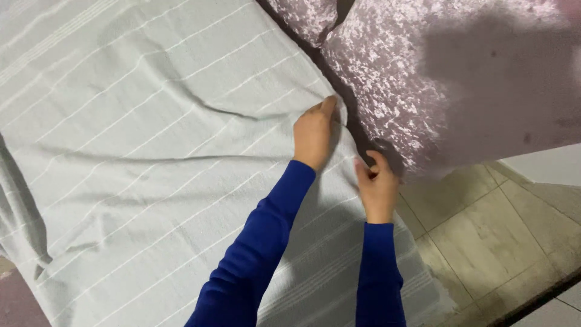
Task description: The person picks up a folded white striped tablecloth from a kitchen counter, moves to a white dining table, and spreads the cloth over the table surface, smoothing it out by hand.
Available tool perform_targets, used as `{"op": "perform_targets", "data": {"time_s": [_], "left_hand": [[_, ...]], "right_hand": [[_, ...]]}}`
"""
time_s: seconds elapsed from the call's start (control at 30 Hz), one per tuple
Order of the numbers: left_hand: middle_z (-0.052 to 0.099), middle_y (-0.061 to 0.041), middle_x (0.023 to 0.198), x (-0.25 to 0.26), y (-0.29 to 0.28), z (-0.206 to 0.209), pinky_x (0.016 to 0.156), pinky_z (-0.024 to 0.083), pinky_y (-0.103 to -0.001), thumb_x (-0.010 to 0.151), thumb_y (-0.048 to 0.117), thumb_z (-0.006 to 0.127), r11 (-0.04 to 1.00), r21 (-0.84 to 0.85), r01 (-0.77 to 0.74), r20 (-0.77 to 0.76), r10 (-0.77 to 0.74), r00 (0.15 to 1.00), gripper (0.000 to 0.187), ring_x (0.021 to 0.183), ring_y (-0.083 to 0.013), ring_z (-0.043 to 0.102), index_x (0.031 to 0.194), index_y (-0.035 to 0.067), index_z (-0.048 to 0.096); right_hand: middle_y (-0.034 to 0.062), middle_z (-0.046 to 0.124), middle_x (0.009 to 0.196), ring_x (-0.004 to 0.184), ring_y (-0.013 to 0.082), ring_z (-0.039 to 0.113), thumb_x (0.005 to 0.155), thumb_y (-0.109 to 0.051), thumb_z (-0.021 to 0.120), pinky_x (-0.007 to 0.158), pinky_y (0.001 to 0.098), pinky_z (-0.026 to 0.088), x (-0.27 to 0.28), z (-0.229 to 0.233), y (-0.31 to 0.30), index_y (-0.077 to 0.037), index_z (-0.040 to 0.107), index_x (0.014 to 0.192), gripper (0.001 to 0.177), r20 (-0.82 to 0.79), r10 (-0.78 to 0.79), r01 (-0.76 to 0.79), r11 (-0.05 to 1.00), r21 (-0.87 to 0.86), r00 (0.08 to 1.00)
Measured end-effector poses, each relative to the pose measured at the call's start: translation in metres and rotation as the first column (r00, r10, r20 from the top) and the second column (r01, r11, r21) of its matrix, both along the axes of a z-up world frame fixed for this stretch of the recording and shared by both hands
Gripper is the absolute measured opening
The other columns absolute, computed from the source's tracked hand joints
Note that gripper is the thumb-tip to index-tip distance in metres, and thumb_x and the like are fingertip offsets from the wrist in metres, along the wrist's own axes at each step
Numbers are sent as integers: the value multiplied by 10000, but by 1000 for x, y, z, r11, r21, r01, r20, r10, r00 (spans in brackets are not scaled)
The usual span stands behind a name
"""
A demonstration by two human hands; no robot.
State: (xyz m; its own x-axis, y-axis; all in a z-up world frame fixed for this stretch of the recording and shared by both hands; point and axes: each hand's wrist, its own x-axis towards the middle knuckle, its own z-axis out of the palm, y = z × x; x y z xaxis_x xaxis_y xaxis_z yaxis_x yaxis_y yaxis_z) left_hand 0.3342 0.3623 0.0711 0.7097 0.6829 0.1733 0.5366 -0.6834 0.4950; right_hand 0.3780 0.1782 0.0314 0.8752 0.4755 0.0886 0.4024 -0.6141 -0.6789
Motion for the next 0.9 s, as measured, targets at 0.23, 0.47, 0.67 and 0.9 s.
{"op": "perform_targets", "data": {"time_s": [0.23, 0.47, 0.67, 0.9], "left_hand": [[745, -127, 972, 45, -1, -26, 891, 580, -454, 1005, 139, 568, 995, -83, 49, 212, -31, 977, 220, 996, -343, 738, 1216, 155, 630], [770, 2, 1034, 82, -7, -41, 1088, 451, -547, 1007, 209, 574, 986, -85, 146, 206, -126, 970, 189, 1148, -256, 683, 1182, 263, 621], [677, -69, 1362, 66, -15, -48, 1123, 409, -645, 943, 98, 661, 930, -148, 337, -45, -346, 937, 570, 1383, -364, 546, 1449, 301, 498], [763, -33, 1056, 20, -30, -67, 1055, 438, -556, 950, 272, 615, 927, -122, 354, -115, -368, 923, 189, 1129, -289, 700, 1109, 247, 715]], "right_hand": [[202, 678, 758, 818, 427, 700, 933, -203, 769, 686, 492, 540, 1, -31, -11, -31, 751, 945, 173, -82, -26, 27, 1000, 0, 996], [50, 684, 656, 691, 268, 701, 1035, -209, 749, 712, 402, 525, 19, -42, -45, -90, 729, 907, 176, 41, -313, 313, 950, 17, 949], [135, 733, 846, 851, 363, 720, 954, -190, 810, 690, 466, 565, 15, -67, -52, -53, 751, 1087, 199, 119, -276, 280, 960, -19, 954], [189, 742, 1050, 988, 407, 703, 945, -103, 746, 750, 497, 596, -11, -26, -44, -79, 705, 1230, 289, -29, -179, 179, 984, 1, 983]]}}
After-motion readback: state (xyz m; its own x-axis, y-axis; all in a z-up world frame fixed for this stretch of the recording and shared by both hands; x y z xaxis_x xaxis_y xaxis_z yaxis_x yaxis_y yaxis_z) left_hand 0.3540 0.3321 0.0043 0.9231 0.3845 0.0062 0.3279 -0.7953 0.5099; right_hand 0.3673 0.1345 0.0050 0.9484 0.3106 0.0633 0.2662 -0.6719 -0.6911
